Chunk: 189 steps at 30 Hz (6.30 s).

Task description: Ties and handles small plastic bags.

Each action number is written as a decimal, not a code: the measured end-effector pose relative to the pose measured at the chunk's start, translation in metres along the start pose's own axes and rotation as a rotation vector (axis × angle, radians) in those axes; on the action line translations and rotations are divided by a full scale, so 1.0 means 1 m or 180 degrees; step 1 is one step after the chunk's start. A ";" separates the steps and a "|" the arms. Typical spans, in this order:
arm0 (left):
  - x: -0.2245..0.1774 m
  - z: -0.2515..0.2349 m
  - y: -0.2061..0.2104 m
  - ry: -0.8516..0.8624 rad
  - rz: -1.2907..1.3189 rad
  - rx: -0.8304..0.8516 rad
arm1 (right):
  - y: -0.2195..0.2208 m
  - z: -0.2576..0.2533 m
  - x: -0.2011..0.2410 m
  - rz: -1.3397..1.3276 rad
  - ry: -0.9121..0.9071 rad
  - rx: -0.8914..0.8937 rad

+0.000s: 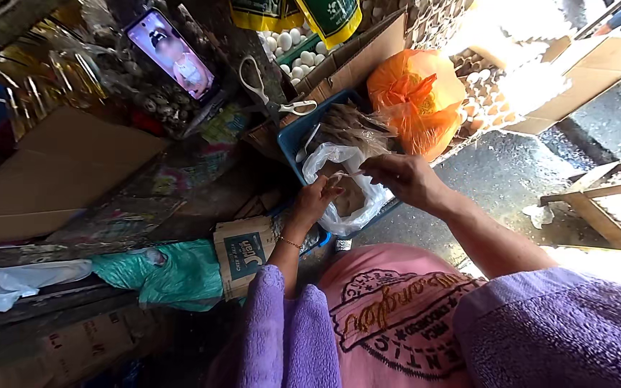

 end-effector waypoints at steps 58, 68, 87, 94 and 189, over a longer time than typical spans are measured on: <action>0.009 -0.012 -0.018 0.0140 0.0080 0.0520 | -0.009 -0.017 -0.008 -0.1024 0.1588 -0.0813; 0.011 0.003 -0.014 0.0178 0.0572 0.0176 | -0.009 -0.009 0.010 0.0079 -0.0657 0.0540; -0.087 0.008 -0.046 0.0169 0.1021 0.0355 | -0.025 -0.015 0.027 0.0083 0.0190 -0.0041; -0.151 0.016 -0.014 0.0460 0.0827 0.0332 | -0.058 -0.007 0.054 0.0054 -0.0219 -0.0297; -0.252 0.042 0.228 0.0511 0.2203 0.3408 | -0.217 0.242 0.069 0.2020 0.0851 -0.2139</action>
Point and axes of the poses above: each hand's wrist, its own z-axis away from the middle knuckle, its own y-axis out of the palm, x = y × z, the point moved 1 cm from there along -z, towards the middle knuckle, and after that the axes turned 13 degrees about -y, right-handed, at the moved point
